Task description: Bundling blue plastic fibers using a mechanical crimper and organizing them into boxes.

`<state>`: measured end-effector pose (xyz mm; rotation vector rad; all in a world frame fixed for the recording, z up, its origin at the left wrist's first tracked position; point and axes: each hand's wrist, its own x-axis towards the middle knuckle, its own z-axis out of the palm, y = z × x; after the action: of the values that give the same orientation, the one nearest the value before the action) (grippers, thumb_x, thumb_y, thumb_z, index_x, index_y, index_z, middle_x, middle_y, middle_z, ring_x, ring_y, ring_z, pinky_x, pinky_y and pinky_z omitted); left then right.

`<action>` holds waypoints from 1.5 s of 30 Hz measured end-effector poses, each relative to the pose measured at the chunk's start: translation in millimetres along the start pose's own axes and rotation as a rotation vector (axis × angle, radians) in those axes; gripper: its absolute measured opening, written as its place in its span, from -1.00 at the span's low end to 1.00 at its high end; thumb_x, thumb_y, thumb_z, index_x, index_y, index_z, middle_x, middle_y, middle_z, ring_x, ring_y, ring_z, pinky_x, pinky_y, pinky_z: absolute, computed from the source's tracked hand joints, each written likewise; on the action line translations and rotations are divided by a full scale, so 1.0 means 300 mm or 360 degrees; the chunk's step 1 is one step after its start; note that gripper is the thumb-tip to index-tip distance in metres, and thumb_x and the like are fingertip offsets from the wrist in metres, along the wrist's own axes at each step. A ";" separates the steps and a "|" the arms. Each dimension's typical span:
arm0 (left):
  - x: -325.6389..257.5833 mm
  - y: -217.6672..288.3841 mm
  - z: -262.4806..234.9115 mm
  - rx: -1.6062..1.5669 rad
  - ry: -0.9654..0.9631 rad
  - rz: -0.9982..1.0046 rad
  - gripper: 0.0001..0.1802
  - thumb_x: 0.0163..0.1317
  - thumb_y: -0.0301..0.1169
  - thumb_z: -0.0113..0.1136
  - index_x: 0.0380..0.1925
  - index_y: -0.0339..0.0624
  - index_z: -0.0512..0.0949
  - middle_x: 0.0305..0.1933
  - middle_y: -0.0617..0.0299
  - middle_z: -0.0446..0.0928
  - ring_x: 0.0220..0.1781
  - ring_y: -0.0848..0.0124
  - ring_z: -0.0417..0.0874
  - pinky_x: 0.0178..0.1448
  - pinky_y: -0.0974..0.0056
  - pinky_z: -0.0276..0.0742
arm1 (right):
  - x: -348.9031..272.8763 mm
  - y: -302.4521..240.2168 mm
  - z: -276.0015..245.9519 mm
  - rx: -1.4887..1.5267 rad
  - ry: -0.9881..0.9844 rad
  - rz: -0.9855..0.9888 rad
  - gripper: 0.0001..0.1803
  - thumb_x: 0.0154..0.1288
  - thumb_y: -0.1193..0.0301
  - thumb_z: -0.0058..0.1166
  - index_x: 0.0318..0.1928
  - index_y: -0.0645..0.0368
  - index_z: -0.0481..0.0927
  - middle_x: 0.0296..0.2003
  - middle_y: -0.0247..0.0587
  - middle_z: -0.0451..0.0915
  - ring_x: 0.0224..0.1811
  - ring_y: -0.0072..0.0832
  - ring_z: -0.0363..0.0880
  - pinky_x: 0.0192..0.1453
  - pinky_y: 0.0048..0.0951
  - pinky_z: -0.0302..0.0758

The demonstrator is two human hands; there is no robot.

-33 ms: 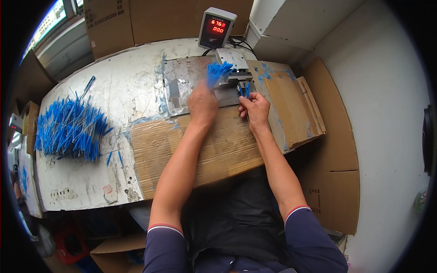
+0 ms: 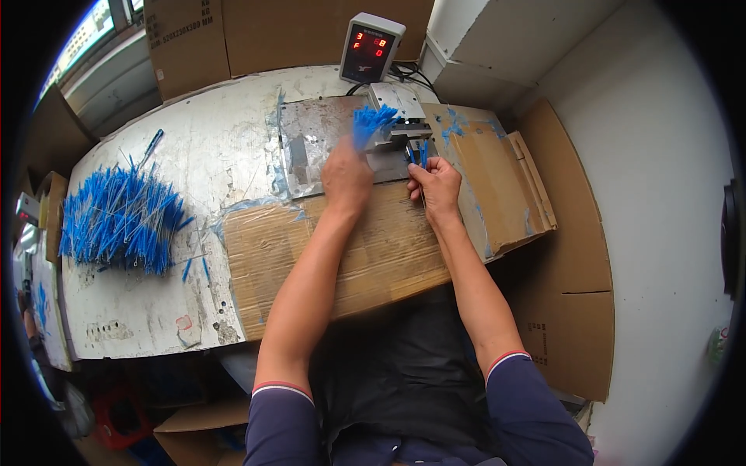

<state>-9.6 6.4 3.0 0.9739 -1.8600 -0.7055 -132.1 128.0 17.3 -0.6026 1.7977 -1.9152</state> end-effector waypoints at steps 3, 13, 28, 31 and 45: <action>0.005 -0.003 0.000 0.0078 -0.0091 -0.0025 -0.85 0.30 -0.46 0.14 -0.15 -0.19 0.55 -0.25 -0.14 0.65 -0.18 -0.17 0.69 -0.10 -0.16 0.55 | 0.021 -0.003 0.025 -0.0040 0.0015 0.0005 -0.80 0.21 0.61 0.32 -0.29 0.26 0.51 -0.53 -0.22 0.62 -0.66 -0.60 0.59 -0.71 -0.60 0.43; 0.001 -0.016 0.004 0.0001 -0.0053 0.0043 -0.81 0.43 -0.29 0.19 -0.20 -0.19 0.53 -0.33 -0.15 0.65 -0.25 -0.18 0.69 -0.16 -0.16 0.50 | 0.070 -0.006 0.080 -0.0409 0.0205 0.0005 -0.79 0.17 0.61 0.35 -0.34 0.28 0.51 -0.57 -0.17 0.63 -0.68 -0.55 0.61 -0.74 -0.50 0.45; -0.009 -0.013 0.002 0.0081 -0.0075 0.0304 -0.82 0.24 -0.51 0.24 -0.15 -0.21 0.53 -0.24 -0.05 0.62 -0.10 -0.08 0.64 -0.03 -0.10 0.50 | 0.059 -0.024 0.095 -0.0169 0.0243 0.0076 -0.79 0.21 0.62 0.30 -0.28 0.30 0.48 -0.51 -0.11 0.64 -0.60 -0.40 0.68 -0.64 -0.36 0.64; -0.007 -0.014 0.002 0.0019 -0.0126 0.0301 -0.80 0.24 -0.52 0.24 -0.13 -0.21 0.54 -0.23 -0.04 0.62 -0.08 -0.08 0.63 0.00 -0.10 0.50 | 0.045 -0.021 0.067 0.0009 0.0116 0.0127 -0.80 0.23 0.59 0.30 -0.22 0.32 0.52 -0.45 -0.11 0.65 -0.51 -0.39 0.71 -0.52 -0.34 0.71; -0.005 -0.015 0.001 0.0171 -0.0328 0.0248 -0.73 0.21 -0.53 0.23 -0.06 -0.21 0.57 -0.19 -0.07 0.66 -0.08 -0.06 0.68 0.03 -0.07 0.57 | -0.001 0.021 0.004 0.0213 0.0121 0.0077 -0.78 0.28 0.56 0.37 -0.17 0.31 0.56 -0.42 -0.25 0.65 -0.53 -0.54 0.65 -0.52 -0.47 0.71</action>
<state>-8.0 5.2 -1.4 0.8374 -2.1476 -0.6366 -130.9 126.8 11.1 -0.4421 1.6968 -2.0308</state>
